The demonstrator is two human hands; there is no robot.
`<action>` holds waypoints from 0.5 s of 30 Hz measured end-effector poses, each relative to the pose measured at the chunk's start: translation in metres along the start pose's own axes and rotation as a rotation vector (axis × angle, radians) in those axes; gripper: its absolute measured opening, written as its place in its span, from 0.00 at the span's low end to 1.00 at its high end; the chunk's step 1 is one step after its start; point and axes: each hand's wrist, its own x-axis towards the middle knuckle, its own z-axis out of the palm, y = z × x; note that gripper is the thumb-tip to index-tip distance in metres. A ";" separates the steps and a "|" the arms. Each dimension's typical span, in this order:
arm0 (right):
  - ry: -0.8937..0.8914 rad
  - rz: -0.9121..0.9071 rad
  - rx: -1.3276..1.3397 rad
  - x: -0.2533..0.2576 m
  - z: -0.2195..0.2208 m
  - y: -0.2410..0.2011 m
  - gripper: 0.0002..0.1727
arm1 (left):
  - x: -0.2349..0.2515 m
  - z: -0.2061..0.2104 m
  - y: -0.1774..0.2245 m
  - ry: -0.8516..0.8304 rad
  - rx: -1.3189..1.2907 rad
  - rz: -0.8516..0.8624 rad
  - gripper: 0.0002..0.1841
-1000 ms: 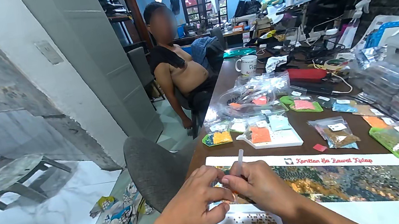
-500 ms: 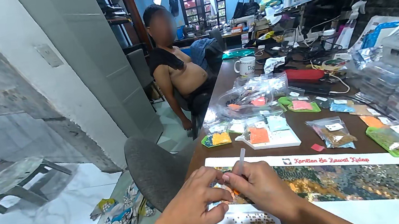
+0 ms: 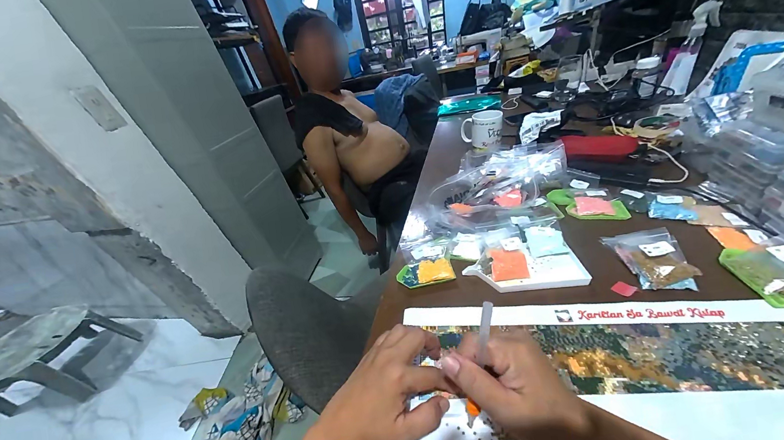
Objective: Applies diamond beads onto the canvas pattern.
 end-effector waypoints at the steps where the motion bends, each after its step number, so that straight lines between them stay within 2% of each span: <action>1: -0.018 -0.037 -0.008 -0.002 0.001 0.002 0.24 | 0.000 0.000 0.000 0.005 0.004 0.003 0.20; 5: -0.067 -0.142 -0.097 -0.007 0.002 0.006 0.24 | 0.001 -0.001 0.001 0.003 0.007 0.002 0.21; 15: -0.174 -0.239 -0.072 -0.007 0.001 0.007 0.23 | 0.000 -0.002 0.002 -0.010 -0.010 -0.011 0.24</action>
